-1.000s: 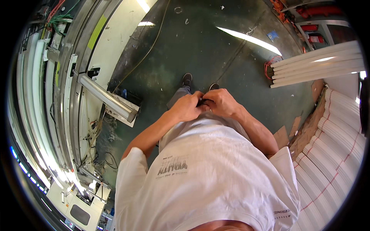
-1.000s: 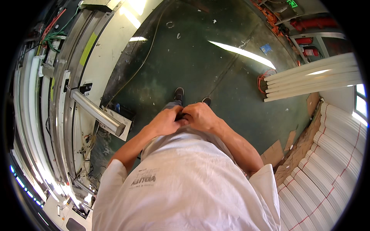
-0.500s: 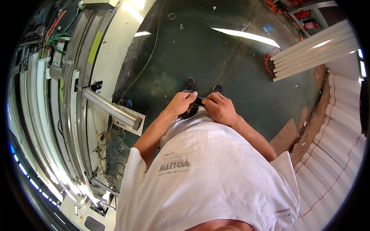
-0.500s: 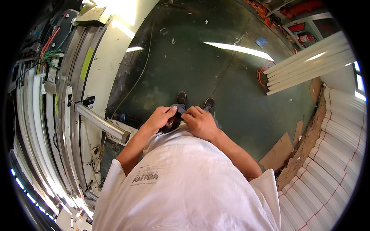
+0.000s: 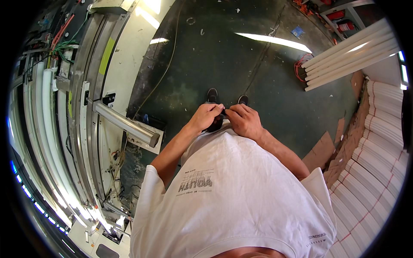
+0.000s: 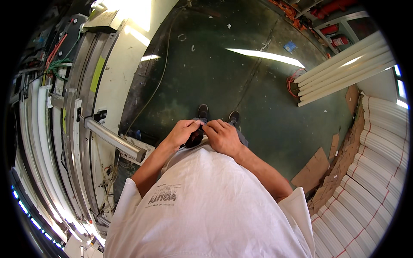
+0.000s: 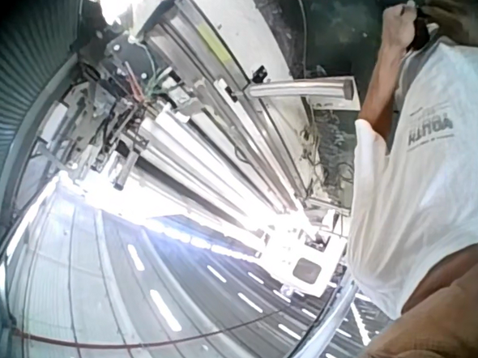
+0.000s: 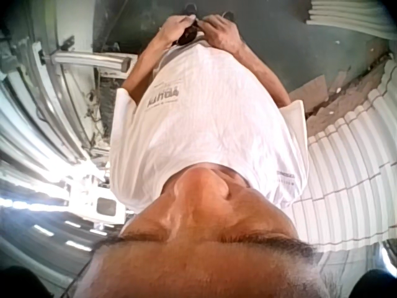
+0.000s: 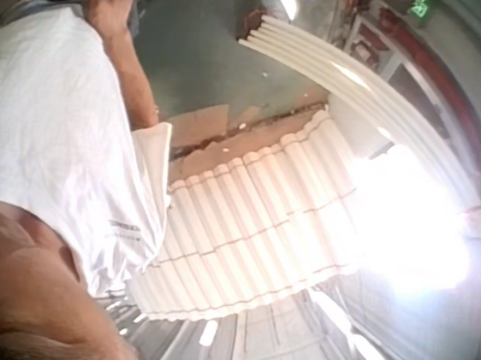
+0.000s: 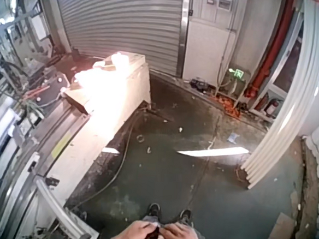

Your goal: The person repeatedly picks up long white plastic pipes from a floor stack and places them onto a metal rack. They also handle a dark flexible strip and later weigh small cylindrical containers on a digital scale.

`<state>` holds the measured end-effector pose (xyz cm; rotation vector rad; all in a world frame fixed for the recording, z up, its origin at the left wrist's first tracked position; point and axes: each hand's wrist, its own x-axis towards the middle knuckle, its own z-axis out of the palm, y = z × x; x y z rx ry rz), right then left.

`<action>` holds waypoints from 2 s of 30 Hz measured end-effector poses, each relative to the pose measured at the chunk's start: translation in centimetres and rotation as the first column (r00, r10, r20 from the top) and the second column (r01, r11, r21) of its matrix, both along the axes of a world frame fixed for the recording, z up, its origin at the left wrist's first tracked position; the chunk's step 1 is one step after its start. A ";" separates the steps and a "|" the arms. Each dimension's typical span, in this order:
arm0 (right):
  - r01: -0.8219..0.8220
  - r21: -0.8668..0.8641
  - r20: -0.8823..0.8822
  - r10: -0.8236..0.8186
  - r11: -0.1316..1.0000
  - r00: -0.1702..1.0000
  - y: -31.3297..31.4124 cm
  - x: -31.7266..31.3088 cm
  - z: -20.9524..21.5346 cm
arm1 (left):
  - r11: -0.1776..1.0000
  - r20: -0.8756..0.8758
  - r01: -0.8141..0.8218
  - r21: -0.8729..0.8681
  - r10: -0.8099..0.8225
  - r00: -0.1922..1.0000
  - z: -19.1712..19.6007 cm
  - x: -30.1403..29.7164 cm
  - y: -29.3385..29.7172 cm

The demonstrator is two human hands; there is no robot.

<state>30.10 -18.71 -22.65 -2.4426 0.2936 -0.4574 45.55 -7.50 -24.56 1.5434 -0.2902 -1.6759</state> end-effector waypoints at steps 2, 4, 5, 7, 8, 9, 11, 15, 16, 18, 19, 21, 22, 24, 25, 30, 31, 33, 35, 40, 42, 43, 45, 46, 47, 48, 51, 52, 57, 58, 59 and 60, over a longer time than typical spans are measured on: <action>0.013 0.003 0.008 -0.013 1.000 1.000 -0.1 -0.1 -0.1 | 0.999 -0.002 -0.033 -0.014 0.033 0.999 -0.4 -0.6 0.1; -0.005 -0.025 -0.001 0.005 1.000 1.000 -0.2 -0.3 -0.1 | 0.992 0.002 -0.115 -0.050 0.115 0.993 -1.5 -1.5 0.5; -0.005 -0.025 -0.003 0.005 1.000 1.000 -0.3 -0.3 -0.1 | 0.992 0.000 -0.116 -0.050 0.116 0.993 -1.7 -1.8 0.6; -0.029 -0.047 -0.005 0.029 0.998 1.000 -0.5 -0.4 -0.2 | 0.982 0.100 -0.136 -0.133 0.150 0.984 -2.2 -2.4 0.8; -0.030 -0.047 -0.007 0.030 0.998 1.000 -0.5 -0.4 -0.2 | 0.981 0.098 -0.138 -0.133 0.151 0.984 -2.2 -2.6 0.8; -0.040 -0.049 -0.014 0.039 0.998 0.999 -0.6 -0.4 0.0 | 0.981 0.140 -0.132 -0.145 0.153 0.978 -2.3 -2.8 0.8; -0.050 -0.052 -0.022 0.049 0.997 0.999 -0.7 -0.4 0.0 | 0.979 0.181 -0.127 -0.157 0.155 0.971 -2.3 -3.0 0.8; -0.041 -0.056 -0.037 0.039 0.998 0.999 -0.7 -0.5 0.0 | 0.975 0.215 -0.133 -0.177 0.170 0.962 -2.6 -3.4 0.7; -0.034 -0.059 -0.039 0.032 0.998 0.999 -0.7 -0.5 0.0 | 0.970 0.204 -0.144 -0.198 0.185 0.961 -2.7 -3.5 0.7; 0.009 -0.055 -0.062 -0.013 0.998 0.998 -0.5 -0.3 0.2 | 0.966 0.208 -0.146 -0.215 0.191 0.959 -2.8 -3.6 0.6; 0.052 -0.051 -0.084 -0.056 0.997 0.995 -0.4 -0.1 0.3 | 0.961 0.212 -0.149 -0.231 0.199 0.957 -2.8 -3.6 0.6; 0.061 -0.055 -0.110 -0.066 0.997 0.992 -0.3 0.0 0.0 | 0.961 0.224 -0.130 -0.246 0.187 0.956 -2.6 -3.6 0.4; 0.067 -0.058 -0.134 -0.074 0.996 0.988 -0.4 0.2 -0.1 | 0.959 0.238 -0.113 -0.260 0.177 0.955 -2.6 -3.6 0.3; 0.090 -0.033 -0.108 -0.093 0.995 0.990 -0.6 1.0 -0.3 | 0.978 0.162 -0.072 -0.194 0.105 0.981 -1.7 -2.7 -0.3; 0.108 -0.007 -0.081 -0.108 0.994 0.991 -0.7 1.2 -0.4 | 0.991 0.081 -0.028 -0.130 0.039 0.996 -1.2 -2.2 -0.7; 0.060 0.038 -0.066 -0.058 0.997 0.996 -1.1 1.2 1.0 | 0.951 0.312 0.262 -0.164 -0.202 0.928 0.8 -0.4 -1.5; 0.042 0.030 -0.051 -0.041 0.999 0.998 -1.2 1.1 1.1 | 0.928 0.414 0.329 -0.175 -0.234 0.880 1.1 -0.3 -1.6; 0.035 0.029 -0.062 -0.033 0.999 0.998 -1.3 0.7 1.3 | 0.919 0.465 0.347 -0.189 -0.227 0.855 0.7 -0.6 -1.2; 0.028 0.029 -0.075 -0.025 0.999 0.997 -1.4 0.1 1.2 | 0.909 0.514 0.365 -0.201 -0.219 0.829 0.0 -1.1 -0.3; 0.081 0.116 -0.159 -0.062 0.990 0.985 -1.2 -2.8 0.7 | 0.926 0.567 0.312 -0.214 -0.143 0.811 0.7 -1.5 2.9; 0.039 0.110 -0.173 -0.020 0.993 0.985 -1.7 -2.2 1.3 | 0.943 0.571 0.303 -0.135 -0.176 0.802 0.4 -1.6 2.4; 0.002 0.103 -0.186 0.017 0.995 0.982 -2.0 -1.8 1.6 | 0.953 0.574 0.297 -0.054 -0.214 0.791 0.1 -1.7 2.1; -0.067 0.094 -0.177 0.083 0.993 0.981 -2.3 -0.7 2.1 | 0.960 0.618 0.236 -0.148 -0.097 0.781 -0.8 -1.8 1.8; -0.092 0.085 -0.212 0.108 0.992 0.971 -1.9 0.0 2.4 | 0.967 0.620 0.224 -0.126 -0.099 0.778 -1.0 -1.9 2.0; -0.117 0.079 -0.248 0.133 0.990 0.959 -1.5 0.3 2.6 | 0.972 0.621 0.210 -0.104 -0.102 0.778 -0.9 -2.0 2.2; -0.221 0.035 -0.207 0.223 0.975 0.953 -1.4 0.3 1.6 | 0.972 0.620 0.210 -0.105 -0.101 0.778 -1.0 -2.1 2.1; -0.330 -0.105 -0.187 0.308 0.938 0.933 -1.1 1.1 1.5 | 0.961 0.618 0.216 -0.171 -0.066 0.783 -1.4 -2.2 2.2; -0.354 -0.158 -0.179 0.325 0.922 0.928 -1.0 1.3 1.7 | 0.956 0.622 0.211 -0.203 -0.040 0.782 -1.8 -2.3 2.4; -0.317 -0.059 -0.213 0.299 0.946 0.930 -1.3 1.4 1.7 | 0.929 0.648 0.257 -0.267 -0.024 0.761 -0.9 -2.0 2.0; -0.255 0.039 -0.205 0.257 0.966 0.944 -1.6 1.4 1.8 | 0.941 0.636 0.261 -0.218 -0.066 0.769 -0.6 -2.2 1.9; -0.257 0.039 -0.204 0.260 0.965 0.944 -1.8 1.3 2.1 | 0.950 0.620 0.264 -0.168 -0.106 0.778 -0.3 -2.3 1.8; -0.245 0.060 -0.191 0.252 0.968 0.949 -2.0 1.3 2.4 | 0.946 0.631 0.281 -0.162 -0.120 0.766 -0.2 -2.3 1.7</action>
